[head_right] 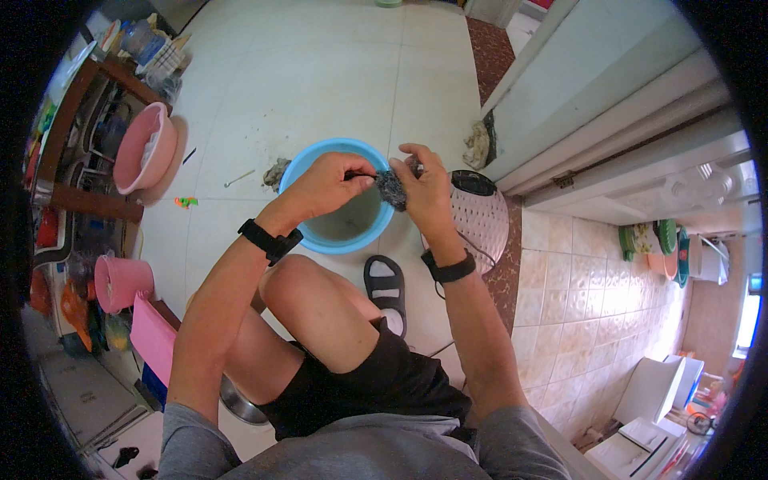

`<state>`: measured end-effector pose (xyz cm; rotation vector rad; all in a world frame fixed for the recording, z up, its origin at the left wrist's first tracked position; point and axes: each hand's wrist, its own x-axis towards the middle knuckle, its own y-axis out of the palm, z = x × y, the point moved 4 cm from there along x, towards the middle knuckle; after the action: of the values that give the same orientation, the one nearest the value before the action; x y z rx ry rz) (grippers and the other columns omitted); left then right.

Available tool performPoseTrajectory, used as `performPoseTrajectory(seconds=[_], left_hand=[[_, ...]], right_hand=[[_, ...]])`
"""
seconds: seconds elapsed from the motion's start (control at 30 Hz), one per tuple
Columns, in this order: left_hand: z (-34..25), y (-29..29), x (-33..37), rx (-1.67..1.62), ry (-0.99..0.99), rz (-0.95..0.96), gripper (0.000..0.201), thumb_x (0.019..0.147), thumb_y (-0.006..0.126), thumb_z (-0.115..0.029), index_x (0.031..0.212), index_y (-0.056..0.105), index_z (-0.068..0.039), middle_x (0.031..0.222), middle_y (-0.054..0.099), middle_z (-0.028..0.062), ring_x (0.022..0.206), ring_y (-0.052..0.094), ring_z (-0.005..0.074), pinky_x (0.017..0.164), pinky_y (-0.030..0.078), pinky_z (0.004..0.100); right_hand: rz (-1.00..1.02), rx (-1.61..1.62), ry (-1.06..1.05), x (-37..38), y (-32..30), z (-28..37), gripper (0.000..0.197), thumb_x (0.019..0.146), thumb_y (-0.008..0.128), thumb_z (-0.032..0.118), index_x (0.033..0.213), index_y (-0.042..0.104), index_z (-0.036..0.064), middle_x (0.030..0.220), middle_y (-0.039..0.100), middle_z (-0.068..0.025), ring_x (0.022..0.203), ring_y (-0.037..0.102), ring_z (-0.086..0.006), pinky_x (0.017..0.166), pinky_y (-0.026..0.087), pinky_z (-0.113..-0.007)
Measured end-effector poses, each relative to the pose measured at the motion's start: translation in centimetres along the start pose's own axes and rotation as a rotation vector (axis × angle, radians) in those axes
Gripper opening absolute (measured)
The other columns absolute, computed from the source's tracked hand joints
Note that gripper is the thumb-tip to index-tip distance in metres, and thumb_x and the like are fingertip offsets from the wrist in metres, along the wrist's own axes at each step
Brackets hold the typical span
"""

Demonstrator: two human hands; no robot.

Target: Cleaning an electrical cord and plug using steel wool and water in a bucket.

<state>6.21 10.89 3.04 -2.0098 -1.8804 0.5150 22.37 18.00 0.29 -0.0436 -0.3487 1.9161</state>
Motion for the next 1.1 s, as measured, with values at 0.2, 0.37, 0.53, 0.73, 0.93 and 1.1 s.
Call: performPoseTrajectory(seconds=[0.2, 0.37, 0.53, 0.73, 0.93, 1.1], left_hand=[[0.4, 0.1, 0.3, -0.154, -0.144, -0.018, 0.014, 0.093, 0.061, -0.011, 0.098, 0.068, 0.0, 0.077, 0.059, -0.0029, 0.071, 0.049, 0.0055, 0.064, 0.043, 0.0243], [-0.6, 0.9, 0.6, -0.273, -0.151, 0.002, 0.024, 0.089, 0.069, -0.02, 0.101, 0.068, 0.001, 0.079, 0.062, -0.0023, 0.074, 0.052, 0.0054, 0.065, 0.044, 0.0241], [0.0, 0.6, 0.8, -0.14, -0.182, 0.022, 0.025, 0.084, 0.071, -0.017, 0.099, 0.069, 0.002, 0.083, 0.068, 0.0019, 0.078, 0.059, 0.0082, 0.07, 0.047, 0.0258], [0.5, 0.8, 1.5, -0.112, -0.108, -0.173, 0.027, 0.074, 0.068, -0.018, 0.086, 0.07, 0.005, 0.073, 0.067, 0.0182, 0.066, 0.064, 0.024, 0.064, 0.049, 0.0344], [0.1, -0.7, 1.5, 0.053, -0.083, -0.15, 0.026, 0.078, 0.066, -0.022, 0.083, 0.071, 0.003, 0.066, 0.066, 0.013, 0.06, 0.061, 0.0154, 0.058, 0.048, 0.0323], [-1.4, 1.2, 1.9, -0.057, 0.186, -0.13, 0.023, 0.069, 0.065, -0.021, 0.072, 0.065, 0.001, 0.061, 0.06, 0.0167, 0.053, 0.055, 0.0231, 0.054, 0.046, 0.0372]], right_hand=[[-0.301, -0.231, -0.129, -0.9, -0.1, 1.0, 0.022, 0.08, 0.078, 0.014, 0.089, 0.062, 0.0015, 0.086, 0.056, -0.012, 0.077, 0.057, -0.0234, 0.07, 0.047, -0.034], [-0.355, -0.208, -0.123, -1.3, -0.6, 0.2, 0.021, 0.081, 0.078, 0.016, 0.082, 0.064, -0.0001, 0.086, 0.058, -0.0125, 0.078, 0.057, -0.0233, 0.068, 0.046, -0.034], [-0.114, -0.024, -0.017, -0.7, -0.1, -0.6, 0.02, 0.086, 0.073, 0.016, 0.095, 0.068, -0.0014, 0.093, 0.062, -0.0149, 0.084, 0.058, -0.0216, 0.071, 0.048, -0.033], [-0.279, -0.157, -0.203, -3.0, -0.6, 2.7, 0.049, 0.087, 0.07, 0.013, 0.13, 0.052, -0.0011, 0.12, 0.054, -0.0207, 0.108, 0.053, -0.0273, 0.087, 0.05, -0.039], [-0.01, -0.662, -0.484, -5.1, 2.1, 3.2, 0.068, 0.08, 0.074, 0.009, 0.139, 0.042, -0.0038, 0.137, 0.045, -0.0281, 0.128, 0.042, -0.0427, 0.106, 0.038, -0.05], [-0.033, -0.438, -0.368, -3.1, 1.1, -1.1, 0.059, 0.081, 0.073, 0.007, 0.134, 0.049, -0.0014, 0.119, 0.064, -0.0177, 0.107, 0.063, -0.0308, 0.093, 0.049, -0.038]])
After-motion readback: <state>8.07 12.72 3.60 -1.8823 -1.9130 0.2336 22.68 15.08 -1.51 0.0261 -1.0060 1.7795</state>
